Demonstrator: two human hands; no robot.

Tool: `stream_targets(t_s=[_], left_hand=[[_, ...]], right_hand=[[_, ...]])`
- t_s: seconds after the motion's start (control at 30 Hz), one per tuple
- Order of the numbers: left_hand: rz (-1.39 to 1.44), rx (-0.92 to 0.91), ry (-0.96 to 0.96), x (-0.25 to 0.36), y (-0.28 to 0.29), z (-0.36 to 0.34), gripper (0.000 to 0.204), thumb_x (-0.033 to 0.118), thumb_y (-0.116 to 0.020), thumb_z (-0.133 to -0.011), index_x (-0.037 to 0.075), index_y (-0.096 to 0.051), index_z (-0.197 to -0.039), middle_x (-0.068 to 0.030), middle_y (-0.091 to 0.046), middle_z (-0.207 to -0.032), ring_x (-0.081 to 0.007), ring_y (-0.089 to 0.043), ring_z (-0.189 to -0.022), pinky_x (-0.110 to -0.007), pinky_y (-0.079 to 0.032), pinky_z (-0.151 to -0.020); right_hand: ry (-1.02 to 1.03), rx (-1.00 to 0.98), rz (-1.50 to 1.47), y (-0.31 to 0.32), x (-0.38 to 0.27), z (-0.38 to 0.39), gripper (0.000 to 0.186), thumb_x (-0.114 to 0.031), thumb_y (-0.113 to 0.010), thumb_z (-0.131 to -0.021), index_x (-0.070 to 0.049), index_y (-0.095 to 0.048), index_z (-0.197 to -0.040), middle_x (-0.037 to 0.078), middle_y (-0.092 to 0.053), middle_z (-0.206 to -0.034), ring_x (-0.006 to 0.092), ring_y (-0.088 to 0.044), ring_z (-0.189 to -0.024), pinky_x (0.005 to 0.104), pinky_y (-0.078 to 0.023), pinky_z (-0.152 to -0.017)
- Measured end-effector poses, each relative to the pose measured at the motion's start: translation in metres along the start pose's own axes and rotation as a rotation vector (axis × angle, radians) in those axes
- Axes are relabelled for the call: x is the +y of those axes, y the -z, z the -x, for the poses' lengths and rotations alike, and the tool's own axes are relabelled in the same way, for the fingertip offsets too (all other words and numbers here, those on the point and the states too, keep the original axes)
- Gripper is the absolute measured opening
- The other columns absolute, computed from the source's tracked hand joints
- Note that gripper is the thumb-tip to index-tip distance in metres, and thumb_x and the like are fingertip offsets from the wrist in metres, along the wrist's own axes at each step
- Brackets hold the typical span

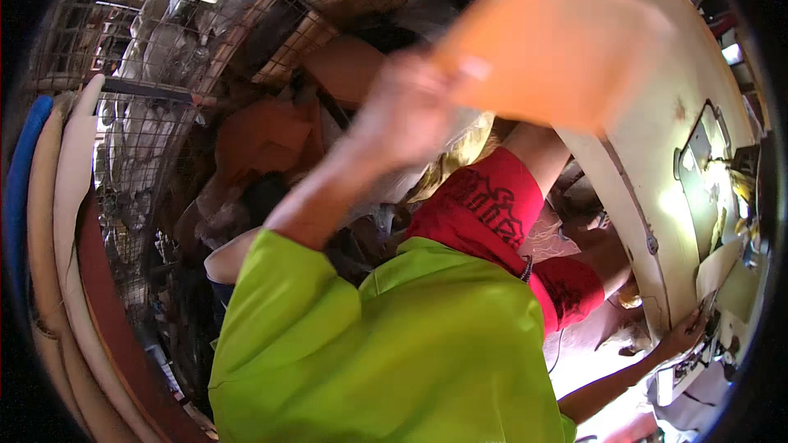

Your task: The person sews leather pieces together using an industrial sewing machine.

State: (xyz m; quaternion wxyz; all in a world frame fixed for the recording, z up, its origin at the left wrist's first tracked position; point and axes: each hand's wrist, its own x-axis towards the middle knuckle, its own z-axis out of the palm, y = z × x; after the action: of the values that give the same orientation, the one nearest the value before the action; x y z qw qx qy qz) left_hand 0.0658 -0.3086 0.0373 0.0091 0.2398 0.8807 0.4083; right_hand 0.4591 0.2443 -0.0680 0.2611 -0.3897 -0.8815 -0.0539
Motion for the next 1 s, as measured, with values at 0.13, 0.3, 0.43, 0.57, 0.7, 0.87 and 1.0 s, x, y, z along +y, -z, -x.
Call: stream_targets(t_s=[0.13, 0.3, 0.43, 0.57, 0.7, 0.87, 1.0], left_hand=[[-0.068, 0.268, 0.009, -0.09, 0.15, 0.031, 0.029, 0.017, -0.054, -0.098, -0.002, -0.064, -0.117, -0.0087, -0.069, -0.112, -0.0175, -0.063, -0.103, -0.03, -0.046, -0.095], [-0.9, -0.241, 0.134, -0.216, 0.273, 0.138, 0.039, 0.007, -0.042, -0.097, 0.011, -0.057, -0.132, -0.0151, -0.051, -0.14, -0.0306, -0.033, -0.141, -0.052, -0.022, -0.115], [-1.159, -0.737, 1.085, -0.299, 0.284, 0.247, 0.06, -0.001, -0.049, -0.085, 0.022, -0.049, -0.14, -0.0116, -0.014, -0.16, -0.0424, -0.009, -0.146, -0.069, -0.012, -0.112], [-0.875, -0.441, 0.623, -0.345, 0.238, 0.21, 0.045, 0.0, -0.052, -0.082, 0.006, -0.06, -0.126, -0.0229, -0.049, -0.138, -0.0424, -0.042, -0.131, -0.052, -0.036, -0.108], [-0.765, -0.186, 0.3, -0.352, 0.125, 0.094, 0.028, 0.013, -0.056, -0.09, 0.004, -0.063, -0.116, -0.0197, -0.063, -0.112, -0.041, -0.057, -0.106, -0.046, -0.047, -0.09], [-0.647, -0.227, 0.217, -0.365, 0.008, 0.016, 0.043, 0.031, -0.068, -0.085, 0.006, -0.062, -0.12, -0.0192, -0.064, -0.117, -0.0389, -0.06, -0.106, -0.046, -0.048, -0.092], [-0.601, -0.373, 0.302, -0.399, -0.011, 0.012, 0.051, 0.037, -0.074, -0.08, 0.003, -0.064, -0.117, -0.0196, -0.066, -0.114, -0.0364, -0.06, -0.108, -0.045, -0.046, -0.095]], right_hand=[[-0.147, 0.067, -0.083, -0.007, 0.014, 0.0, 0.041, -0.032, -0.064, -0.094, 0.002, -0.066, -0.116, 0.02, -0.066, -0.117, 0.0315, -0.064, -0.106, 0.0374, -0.05, -0.092], [-0.143, 0.061, -0.119, -0.014, 0.036, 0.008, 0.038, -0.027, -0.062, -0.095, 0.002, -0.065, -0.118, 0.018, -0.064, -0.121, 0.0288, -0.062, -0.11, 0.0378, -0.048, -0.097], [-0.07, 0.063, -0.071, -0.011, 0.036, 0.007, 0.043, -0.035, -0.059, -0.096, 0.001, -0.065, -0.119, 0.019, -0.063, -0.123, 0.0317, -0.06, -0.112, 0.0387, -0.046, -0.097], [0.032, 0.08, 0.059, -0.014, 0.042, 0.0, 0.041, -0.033, -0.061, -0.095, 0.001, -0.065, -0.118, 0.019, -0.065, -0.119, 0.0341, -0.06, -0.108, 0.0399, -0.046, -0.094], [-0.081, 0.053, 0.069, -0.012, 0.038, -0.008, 0.041, -0.034, -0.058, -0.096, -0.001, -0.065, -0.119, 0.019, -0.063, -0.121, 0.0339, -0.059, -0.108, 0.0444, -0.044, -0.097], [0.169, 0.268, 0.24, 0.032, -0.069, 0.007, 0.03, -0.028, -0.057, -0.097, -0.004, -0.07, -0.11, 0.015, -0.067, -0.114, 0.0335, -0.061, -0.104, 0.0448, -0.045, -0.095], [-0.082, -0.041, -0.322, 0.04, -0.237, 0.082, 0.029, -0.016, -0.059, -0.093, -0.003, -0.06, -0.119, 0.014, -0.064, -0.114, 0.0308, -0.061, -0.106, 0.0427, -0.044, -0.098]])
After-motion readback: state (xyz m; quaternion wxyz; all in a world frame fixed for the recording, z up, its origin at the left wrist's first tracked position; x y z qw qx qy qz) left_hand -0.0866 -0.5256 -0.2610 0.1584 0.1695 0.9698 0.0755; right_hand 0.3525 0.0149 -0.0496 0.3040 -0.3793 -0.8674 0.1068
